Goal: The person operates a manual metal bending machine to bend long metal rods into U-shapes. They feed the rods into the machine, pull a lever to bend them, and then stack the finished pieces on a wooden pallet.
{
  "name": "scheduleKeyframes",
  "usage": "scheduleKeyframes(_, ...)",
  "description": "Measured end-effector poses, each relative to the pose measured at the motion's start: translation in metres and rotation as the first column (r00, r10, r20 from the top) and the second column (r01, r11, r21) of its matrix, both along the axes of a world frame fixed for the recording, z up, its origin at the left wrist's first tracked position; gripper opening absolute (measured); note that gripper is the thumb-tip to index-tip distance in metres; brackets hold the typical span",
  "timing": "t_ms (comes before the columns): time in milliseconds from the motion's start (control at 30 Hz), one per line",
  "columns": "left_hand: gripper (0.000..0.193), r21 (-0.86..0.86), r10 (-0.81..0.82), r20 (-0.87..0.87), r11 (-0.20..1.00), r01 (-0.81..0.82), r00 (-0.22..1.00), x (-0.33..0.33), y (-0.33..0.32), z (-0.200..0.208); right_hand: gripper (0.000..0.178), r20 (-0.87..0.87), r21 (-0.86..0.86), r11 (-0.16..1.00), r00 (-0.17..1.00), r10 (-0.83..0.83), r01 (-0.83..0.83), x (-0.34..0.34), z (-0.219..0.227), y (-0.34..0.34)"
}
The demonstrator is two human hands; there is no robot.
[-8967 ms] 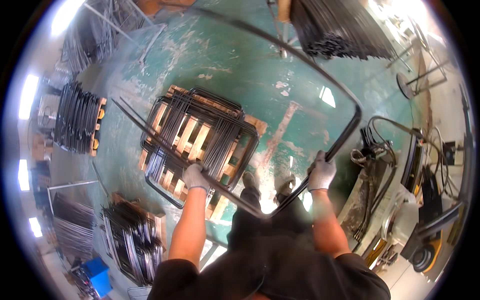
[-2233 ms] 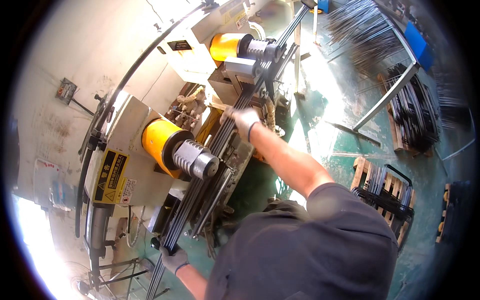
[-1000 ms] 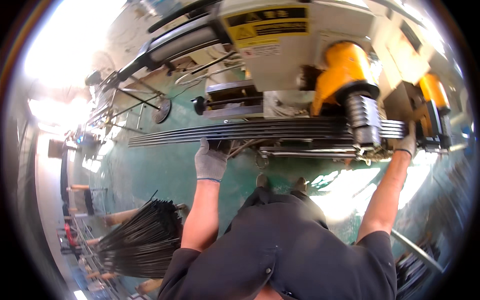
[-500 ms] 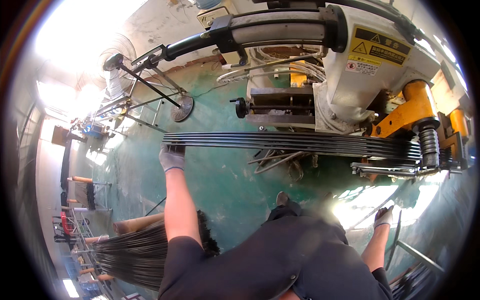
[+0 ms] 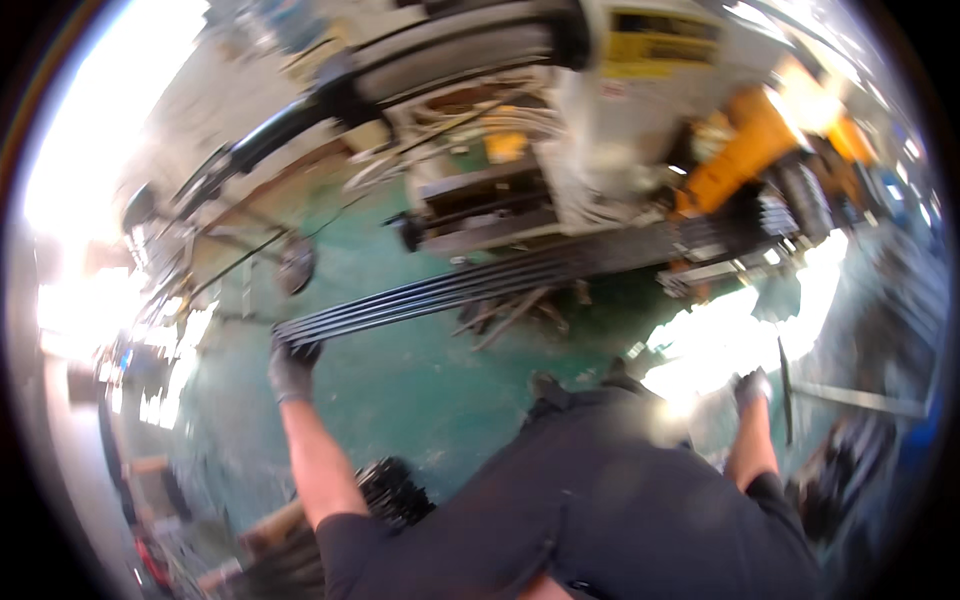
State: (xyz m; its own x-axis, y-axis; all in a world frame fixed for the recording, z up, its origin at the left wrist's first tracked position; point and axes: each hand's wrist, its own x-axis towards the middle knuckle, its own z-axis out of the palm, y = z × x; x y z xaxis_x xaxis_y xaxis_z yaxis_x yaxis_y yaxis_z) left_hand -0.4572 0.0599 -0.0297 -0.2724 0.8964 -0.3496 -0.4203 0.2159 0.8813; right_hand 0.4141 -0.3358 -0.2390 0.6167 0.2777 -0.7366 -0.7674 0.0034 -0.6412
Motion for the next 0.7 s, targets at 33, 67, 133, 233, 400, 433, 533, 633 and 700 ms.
scheduleKeyframes(33, 0.035, -0.015, -0.003, 0.018, 1.000, 0.004, 1.000, -0.015, -0.001, -0.008, 0.035, 0.039, -0.037, 0.998, 0.998, 0.057, -0.056, -0.016, 0.015, 0.019)
scheduleKeyframes(67, 0.034, -0.034, 0.025, -0.034, 0.999, -0.026, 0.999, -0.005, 0.000, 0.000, 0.034, 0.069, -0.074, 0.993, 0.993, 0.099, -0.094, -0.029, 0.028, 0.037)
scheduleKeyframes(133, 0.035, -0.046, 0.018, -0.030, 0.999, -0.019, 0.999, -0.011, -0.004, 0.000, 0.032, 0.094, -0.136, 0.975, 0.977, 0.191, -0.178, -0.048, 0.051, 0.075)
scheduleKeyframes(233, 0.052, 0.114, 0.159, 0.161, 0.977, -0.179, 0.974, 0.004, -0.007, -0.008, 0.029, 0.078, -0.186, 0.941, 0.950, 0.301, -0.283, -0.062, 0.073, 0.112)
scheduleKeyframes(400, 0.064, -0.136, 0.375, 0.238, 0.926, -0.351, 0.896, 0.095, -0.041, -0.029, 0.026, -0.015, -0.199, 0.925, 0.945, 0.327, -0.324, -0.033, 0.064, 0.112)
scheduleKeyframes(433, 0.065, -0.197, 0.384, 0.249, 0.919, -0.342, 0.889, 0.119, -0.048, -0.040, 0.026, -0.049, -0.182, 0.935, 0.953, 0.301, -0.304, -0.018, 0.040, 0.098)
scheduleKeyframes(533, 0.064, -0.375, 0.397, 0.241, 0.879, -0.293, 0.886, 0.195, -0.072, -0.089, 0.028, -0.153, -0.119, 0.958, 0.958, 0.241, -0.260, 0.035, -0.034, 0.065)
scheduleKeyframes(633, 0.053, -0.465, 0.402, 0.303, 0.854, -0.235, 0.864, 0.285, -0.081, -0.135, 0.024, -0.165, -0.193, 0.947, 0.959, 0.229, -0.259, 0.078, -0.048, 0.080)
scheduleKeyframes(700, 0.055, -0.456, 0.251, 0.324, 0.886, -0.082, 0.912, 0.343, -0.091, -0.164, 0.024, -0.201, -0.269, 0.926, 0.956, 0.213, -0.263, 0.111, -0.052, 0.082)
